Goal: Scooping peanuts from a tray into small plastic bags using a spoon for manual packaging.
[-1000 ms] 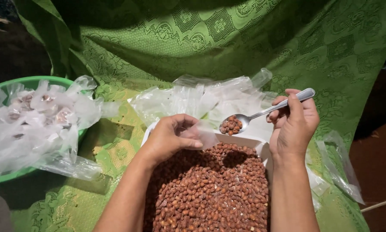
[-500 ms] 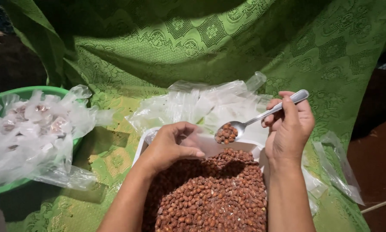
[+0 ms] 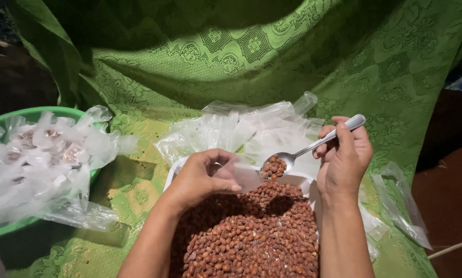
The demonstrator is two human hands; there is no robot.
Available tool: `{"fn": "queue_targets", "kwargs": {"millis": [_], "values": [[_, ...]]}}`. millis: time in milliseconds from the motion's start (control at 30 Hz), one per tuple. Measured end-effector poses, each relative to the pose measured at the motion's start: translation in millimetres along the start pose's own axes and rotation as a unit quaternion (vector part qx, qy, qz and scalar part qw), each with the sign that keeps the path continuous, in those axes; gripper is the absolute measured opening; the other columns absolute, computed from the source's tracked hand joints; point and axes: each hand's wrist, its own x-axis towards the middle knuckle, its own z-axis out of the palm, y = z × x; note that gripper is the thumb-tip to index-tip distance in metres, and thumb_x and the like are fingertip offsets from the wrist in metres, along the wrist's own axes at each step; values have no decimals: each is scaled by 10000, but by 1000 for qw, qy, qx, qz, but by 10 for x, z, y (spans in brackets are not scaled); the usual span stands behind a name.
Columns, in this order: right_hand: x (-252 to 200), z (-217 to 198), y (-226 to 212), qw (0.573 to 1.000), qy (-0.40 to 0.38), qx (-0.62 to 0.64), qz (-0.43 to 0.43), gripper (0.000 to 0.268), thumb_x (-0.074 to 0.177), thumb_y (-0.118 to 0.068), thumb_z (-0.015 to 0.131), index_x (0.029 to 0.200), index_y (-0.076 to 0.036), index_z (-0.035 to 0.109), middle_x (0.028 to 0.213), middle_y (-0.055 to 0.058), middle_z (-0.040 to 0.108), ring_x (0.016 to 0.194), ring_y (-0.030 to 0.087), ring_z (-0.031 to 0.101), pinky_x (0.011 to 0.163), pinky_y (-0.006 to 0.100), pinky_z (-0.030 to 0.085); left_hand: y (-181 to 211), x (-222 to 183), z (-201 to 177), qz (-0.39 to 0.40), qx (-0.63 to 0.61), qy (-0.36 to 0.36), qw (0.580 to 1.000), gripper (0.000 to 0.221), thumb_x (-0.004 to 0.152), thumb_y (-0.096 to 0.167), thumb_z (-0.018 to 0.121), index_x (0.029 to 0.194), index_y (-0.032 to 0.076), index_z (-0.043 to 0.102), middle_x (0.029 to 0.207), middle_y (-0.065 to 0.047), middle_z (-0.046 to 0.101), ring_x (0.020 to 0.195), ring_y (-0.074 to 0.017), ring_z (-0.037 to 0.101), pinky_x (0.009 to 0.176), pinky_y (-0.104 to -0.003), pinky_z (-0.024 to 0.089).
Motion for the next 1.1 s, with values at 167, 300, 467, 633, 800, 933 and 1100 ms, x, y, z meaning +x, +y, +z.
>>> {"fn": "queue_targets", "kwargs": {"millis": [167, 300, 467, 633, 800, 933, 1100], "values": [[2, 2, 13, 999, 8, 32, 12, 134, 1015, -167, 587, 1110, -73, 603, 736, 139, 647, 448, 138, 583, 414, 257, 537, -13, -5, 14, -2, 30, -27, 999, 707, 485, 1, 997, 1150, -27, 757, 944, -167, 738, 824, -220, 687, 718, -367, 643], [0, 17, 6, 999, 7, 33, 13, 136, 1018, -173, 585, 1109, -73, 602, 745, 142, 650, 452, 139, 585, 420, 260, 538, -45, -25, 34, 2, 54, -56, 997, 716, 465, 42, 1011, 1143, 16, 781, 933, -75, 730, 865, -155, 648, 810, -307, 606], [-14, 37, -5, 999, -7, 26, 17, 137, 1021, -171, 581, 1104, -66, 605, 747, 149, 649, 451, 142, 594, 412, 257, 545, -66, -13, 50, -29, 1, -98, 995, 751, 491, -28, 979, 1200, -38, 732, 915, -114, 689, 765, -155, 688, 773, -322, 645], [-50, 70, -44, 999, -14, 22, 21, 127, 1020, -165, 580, 1093, -65, 609, 734, 146, 647, 441, 136, 590, 404, 256, 541, -103, 3, 34, -23, 5, -109, 994, 751, 511, -13, 981, 1216, -48, 723, 947, -145, 703, 791, -171, 681, 778, -336, 647], [-34, 6, -32, 999, -15, 25, 23, 127, 1020, -165, 580, 1091, -65, 613, 723, 138, 653, 427, 125, 588, 390, 255, 536, -117, 65, -16, -14, 16, -86, 996, 786, 483, 2, 997, 1219, -39, 727, 979, -159, 728, 838, -191, 672, 796, -355, 648], [-26, 0, -28, 999, -17, 28, 22, 132, 1023, -171, 579, 1089, -65, 623, 704, 138, 638, 404, 123, 552, 372, 265, 517, -71, 63, -59, -8, -8, -44, 999, 789, 469, -20, 1001, 1215, -21, 741, 986, -174, 764, 862, -207, 702, 782, -349, 643], [-49, 26, -75, 999, -21, 26, 23, 130, 1020, -170, 573, 1080, -65, 620, 702, 130, 634, 406, 112, 533, 373, 258, 500, 19, 13, -73, -4, -15, -27, 1000, 771, 473, -32, 996, 1201, -32, 743, 950, -177, 758, 849, -205, 692, 755, -348, 648]]}}
